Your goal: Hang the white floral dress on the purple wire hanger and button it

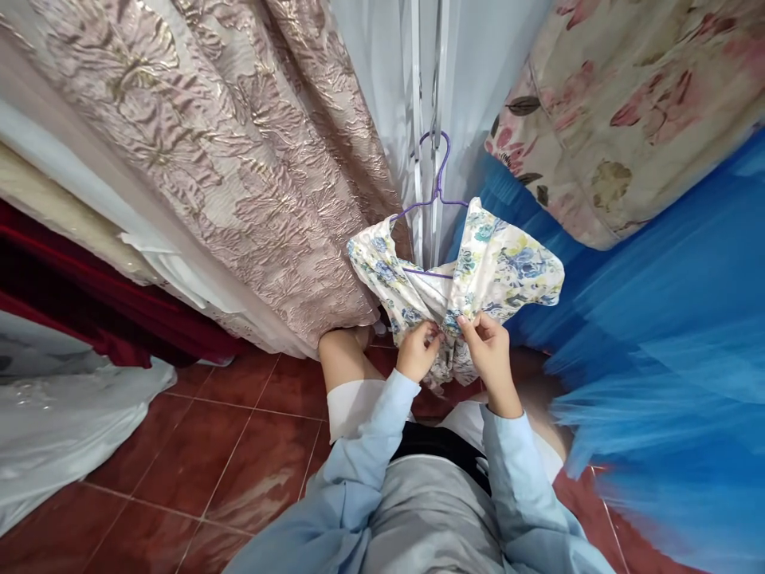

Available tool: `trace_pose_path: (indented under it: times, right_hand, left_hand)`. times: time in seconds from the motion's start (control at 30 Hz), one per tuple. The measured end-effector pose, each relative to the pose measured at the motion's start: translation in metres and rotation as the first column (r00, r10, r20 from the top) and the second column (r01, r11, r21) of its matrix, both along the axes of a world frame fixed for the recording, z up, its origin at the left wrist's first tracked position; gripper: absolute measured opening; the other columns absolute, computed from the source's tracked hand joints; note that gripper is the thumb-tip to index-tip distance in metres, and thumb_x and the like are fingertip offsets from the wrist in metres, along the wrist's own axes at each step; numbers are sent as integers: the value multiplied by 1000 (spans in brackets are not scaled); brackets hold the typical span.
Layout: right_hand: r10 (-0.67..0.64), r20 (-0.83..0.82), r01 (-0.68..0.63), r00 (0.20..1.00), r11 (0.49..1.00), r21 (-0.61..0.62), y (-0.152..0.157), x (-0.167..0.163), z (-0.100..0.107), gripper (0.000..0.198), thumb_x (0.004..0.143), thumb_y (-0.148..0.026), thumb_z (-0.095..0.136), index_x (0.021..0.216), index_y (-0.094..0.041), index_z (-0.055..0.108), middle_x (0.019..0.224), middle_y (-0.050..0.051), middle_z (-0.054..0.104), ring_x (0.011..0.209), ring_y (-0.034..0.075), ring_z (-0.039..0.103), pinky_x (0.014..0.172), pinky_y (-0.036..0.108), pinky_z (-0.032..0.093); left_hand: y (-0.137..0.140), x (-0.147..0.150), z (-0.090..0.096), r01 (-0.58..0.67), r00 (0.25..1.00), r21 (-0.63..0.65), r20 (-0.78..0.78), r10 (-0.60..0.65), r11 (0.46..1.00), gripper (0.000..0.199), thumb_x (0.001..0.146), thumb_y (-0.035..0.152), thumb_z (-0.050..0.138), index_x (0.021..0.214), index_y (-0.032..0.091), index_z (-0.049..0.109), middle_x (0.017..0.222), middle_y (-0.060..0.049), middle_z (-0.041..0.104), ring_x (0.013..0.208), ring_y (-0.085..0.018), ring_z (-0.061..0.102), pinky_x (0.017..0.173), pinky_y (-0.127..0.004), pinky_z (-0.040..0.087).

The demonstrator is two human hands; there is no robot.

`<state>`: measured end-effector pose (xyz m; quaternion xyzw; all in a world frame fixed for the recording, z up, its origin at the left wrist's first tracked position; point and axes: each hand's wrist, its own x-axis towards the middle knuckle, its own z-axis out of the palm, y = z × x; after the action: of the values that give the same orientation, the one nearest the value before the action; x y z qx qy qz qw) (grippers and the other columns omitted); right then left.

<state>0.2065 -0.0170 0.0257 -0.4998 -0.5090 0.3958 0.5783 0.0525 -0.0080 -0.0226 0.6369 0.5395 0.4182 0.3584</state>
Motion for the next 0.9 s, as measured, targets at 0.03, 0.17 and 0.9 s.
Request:
trace_pose_path:
  times: [0.03,0.17,0.9]
  right_hand:
    - [7,-8,-7,1000,1000,-4,0,0,0,47,87,-53,71,66,-22,42,61,-6,36,60,12,33,59,27,32]
    - [7,-19,-7,1000,1000,-7,-1,2,-1,46,88,-52,70,67,-22,42,61,-5,38,60,12,36,58,27,35]
    - [223,373,-202,901,975,-95,-8,-18,-58,22,88,-36,57,71,-21,53,64,-1,58,62,16,53,64,28,39]
  left_hand:
    - [0,2,-1,-13,1000,8,5,13,1000,9,93,26,60,92,18,64,90,-6,72,78,-17,66,69,-26,46]
    - [1,6,-4,-63,996,22,61,62,998,12,91,25,60,85,16,66,81,-4,70,66,-13,58,64,-24,42]
    - [19,2,85,9,629,-355,729,271,935,22,62,29,78,66,13,62,47,11,29,39,-1,22,40,-18,12]
